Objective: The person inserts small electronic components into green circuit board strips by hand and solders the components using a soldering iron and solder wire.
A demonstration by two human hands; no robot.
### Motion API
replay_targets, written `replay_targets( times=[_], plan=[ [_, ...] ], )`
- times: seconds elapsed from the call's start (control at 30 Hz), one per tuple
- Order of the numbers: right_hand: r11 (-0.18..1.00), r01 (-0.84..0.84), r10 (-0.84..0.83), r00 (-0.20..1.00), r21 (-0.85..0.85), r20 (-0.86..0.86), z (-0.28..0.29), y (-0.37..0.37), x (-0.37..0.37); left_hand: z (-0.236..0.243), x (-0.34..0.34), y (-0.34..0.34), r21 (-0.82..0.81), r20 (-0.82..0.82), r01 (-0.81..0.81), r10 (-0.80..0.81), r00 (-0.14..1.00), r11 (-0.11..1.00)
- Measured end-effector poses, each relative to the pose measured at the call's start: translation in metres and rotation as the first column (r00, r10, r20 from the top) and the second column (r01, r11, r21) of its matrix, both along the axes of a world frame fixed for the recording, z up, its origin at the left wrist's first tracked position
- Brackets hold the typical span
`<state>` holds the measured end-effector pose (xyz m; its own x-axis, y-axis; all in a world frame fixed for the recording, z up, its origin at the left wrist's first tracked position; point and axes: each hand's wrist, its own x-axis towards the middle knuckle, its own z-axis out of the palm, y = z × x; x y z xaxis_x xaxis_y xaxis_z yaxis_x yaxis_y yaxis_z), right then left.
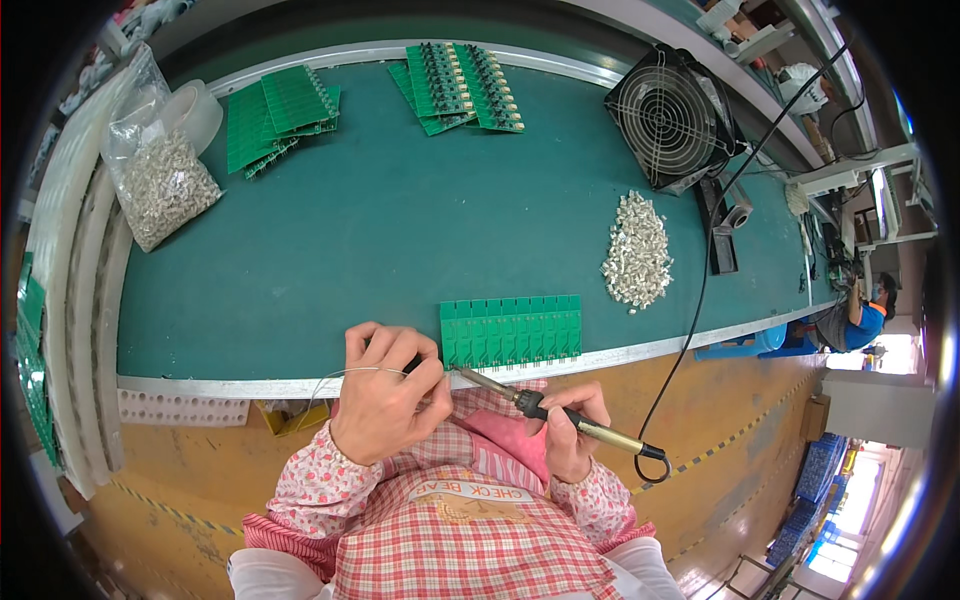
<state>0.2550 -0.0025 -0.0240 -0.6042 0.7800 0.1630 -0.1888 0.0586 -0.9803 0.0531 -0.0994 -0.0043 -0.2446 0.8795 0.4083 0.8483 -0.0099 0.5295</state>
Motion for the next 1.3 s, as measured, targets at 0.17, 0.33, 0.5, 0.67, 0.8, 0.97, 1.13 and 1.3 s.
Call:
replay_targets(
  times=[0.17,0.33,0.5,0.67,0.8,0.97,1.13,1.3],
  plan=[
    [0.999,-0.033,0.033,0.999,0.000,0.002,-0.002,0.002,0.001,-0.004,0.001,0.000,0.012,0.003,-0.021,0.021,1.000,1.000],
    [1.000,0.026,-0.026,1.000,-0.010,-0.017,-0.004,-0.001,0.001,-0.004,0.002,0.002,0.024,-0.006,-0.018,0.019,1.000,1.000],
    [1.000,0.001,-0.001,1.000,-0.008,0.003,-0.003,0.000,0.001,-0.005,0.002,0.002,0.011,-0.031,-0.019,0.020,0.999,1.000],
    [1.000,-0.017,0.018,1.000,0.014,-0.014,-0.005,0.000,0.002,-0.006,0.004,0.002,0.014,-0.038,-0.027,0.028,0.999,1.000],
    [1.000,-0.005,0.005,1.000,-0.003,-0.008,-0.008,-0.002,0.004,-0.008,0.005,0.002,0.016,-0.026,-0.040,0.041,0.999,0.999],
    [1.000,-0.010,0.010,1.000,0.018,-0.016,-0.010,-0.004,0.004,-0.005,0.005,0.001,0.007,-0.035,-0.041,0.041,0.999,0.999],
    [0.999,0.027,-0.027,1.000,0.023,0.002,-0.004,-0.005,0.004,-0.001,0.002,0.001,0.004,-0.031,-0.021,0.021,0.999,1.000],
    [0.971,0.228,-0.226,0.974,0.073,-0.035,0.007,0.007,0.021,0.003,-0.006,-0.005,0.017,0.086,-0.093,0.091,0.992,0.996]
  ],
)
